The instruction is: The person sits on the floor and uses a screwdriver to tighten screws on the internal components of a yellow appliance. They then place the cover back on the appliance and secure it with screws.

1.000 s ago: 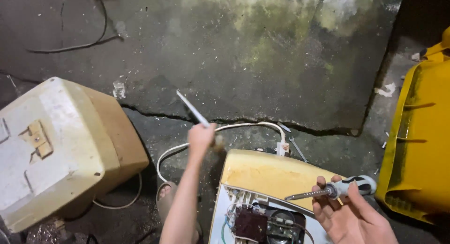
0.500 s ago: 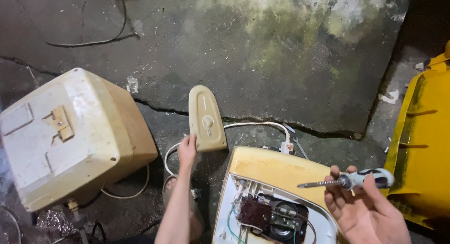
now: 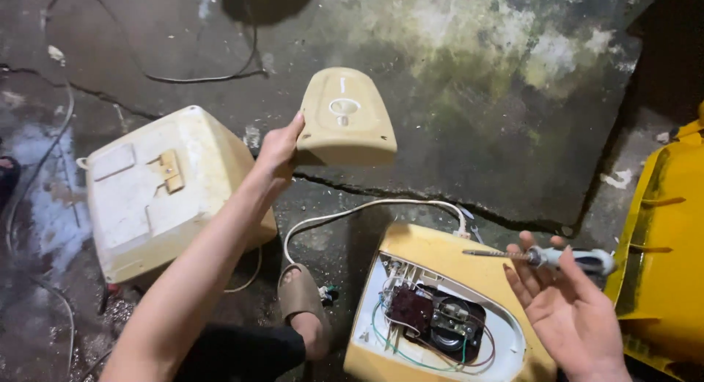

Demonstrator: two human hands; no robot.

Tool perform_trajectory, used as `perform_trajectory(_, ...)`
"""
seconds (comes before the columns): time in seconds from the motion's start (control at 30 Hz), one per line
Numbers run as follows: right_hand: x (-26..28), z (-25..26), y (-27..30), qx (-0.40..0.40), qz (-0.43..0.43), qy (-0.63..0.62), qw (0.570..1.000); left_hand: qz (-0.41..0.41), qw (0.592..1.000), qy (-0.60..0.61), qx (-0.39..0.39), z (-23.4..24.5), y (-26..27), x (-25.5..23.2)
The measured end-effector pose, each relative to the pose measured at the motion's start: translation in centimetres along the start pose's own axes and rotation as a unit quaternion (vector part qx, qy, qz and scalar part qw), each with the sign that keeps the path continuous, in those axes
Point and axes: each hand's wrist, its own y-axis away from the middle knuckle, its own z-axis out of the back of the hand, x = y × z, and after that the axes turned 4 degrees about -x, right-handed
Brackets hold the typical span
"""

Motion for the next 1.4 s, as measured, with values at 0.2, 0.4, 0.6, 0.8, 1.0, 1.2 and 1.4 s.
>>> perform_trajectory(0.2,2.3,-0.9,2.9,0.004,0.048,0.021,0.999,-0.051,0.997,-0.02,0.045,0.3,12.0,-3.3)
perform_trajectory(0.4,3.8,4.6,2.7,-0.011,0.02,0.009,1.0,-0.09,0.988,-0.025,0.124,0.7,15.2,0.3)
perform_trajectory(0.6,5.7,10.8,1.8,0.026,-0.014,-0.123,0.992,-0.029,0.963,-0.13,0.235,-0.3,17.5,0.1)
perform_trajectory(0.8,5.7,15.1,1.0,0.08,-0.103,-0.204,0.97,0.006,0.891,-0.295,0.344,-4.0,15.8,5.1)
perform_trajectory(1.0,4.1,15.2,-0.1,0.014,-0.138,-0.227,0.964,-0.035,0.792,-0.529,0.302,-7.3,15.0,12.3)
perform_trajectory(1.2,4.5,10.7,1.7,-0.028,-0.139,-0.12,0.983,-0.461,0.658,-0.566,0.187,-6.8,12.8,14.3)
perform_trajectory(1.4,3.7,10.3,0.9,-0.039,-0.157,-0.112,0.981,-0.273,0.66,-0.68,0.166,-5.5,11.3,14.2)
